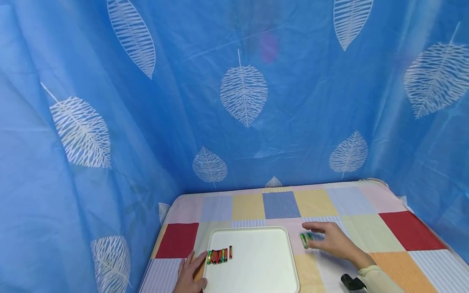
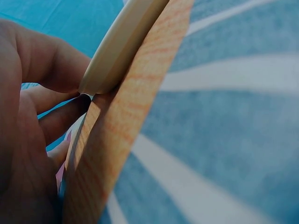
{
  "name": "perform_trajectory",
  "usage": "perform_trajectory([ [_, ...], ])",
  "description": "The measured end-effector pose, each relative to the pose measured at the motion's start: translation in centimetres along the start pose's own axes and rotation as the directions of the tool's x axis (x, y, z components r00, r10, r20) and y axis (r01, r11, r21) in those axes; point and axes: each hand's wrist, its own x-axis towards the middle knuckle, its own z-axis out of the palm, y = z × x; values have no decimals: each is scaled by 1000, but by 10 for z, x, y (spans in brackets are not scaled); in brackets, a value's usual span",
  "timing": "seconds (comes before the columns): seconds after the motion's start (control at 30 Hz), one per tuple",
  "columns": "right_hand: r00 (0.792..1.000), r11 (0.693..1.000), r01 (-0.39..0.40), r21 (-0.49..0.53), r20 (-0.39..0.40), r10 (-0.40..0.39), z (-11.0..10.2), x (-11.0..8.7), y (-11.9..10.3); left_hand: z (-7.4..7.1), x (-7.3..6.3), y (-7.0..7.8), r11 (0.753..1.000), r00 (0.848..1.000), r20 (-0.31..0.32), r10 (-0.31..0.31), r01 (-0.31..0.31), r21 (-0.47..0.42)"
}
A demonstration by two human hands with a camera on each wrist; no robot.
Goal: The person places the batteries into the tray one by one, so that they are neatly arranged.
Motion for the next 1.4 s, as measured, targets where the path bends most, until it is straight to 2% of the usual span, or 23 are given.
perform_trajectory([
  [0.3,999,998,-30,-47,13,31,3,-4,12,3,2,1,995,995,19,-99,99,-4],
  [0.53,997,997,-74,-27,36,75,5,-6,15,4,1,4,994,994,17,-110,110,-6],
  [0.73,997,997,-76,-31,27,77,7,-5,16,6,0,5,992,992,8,-123,123,4],
  [1.07,999,998,-39,-44,-1,39,3,-7,11,4,0,4,994,994,10,-106,106,12],
  [1.4,995,994,98,43,6,-98,1,-6,-6,4,-7,8,998,998,2,-56,56,-2],
])
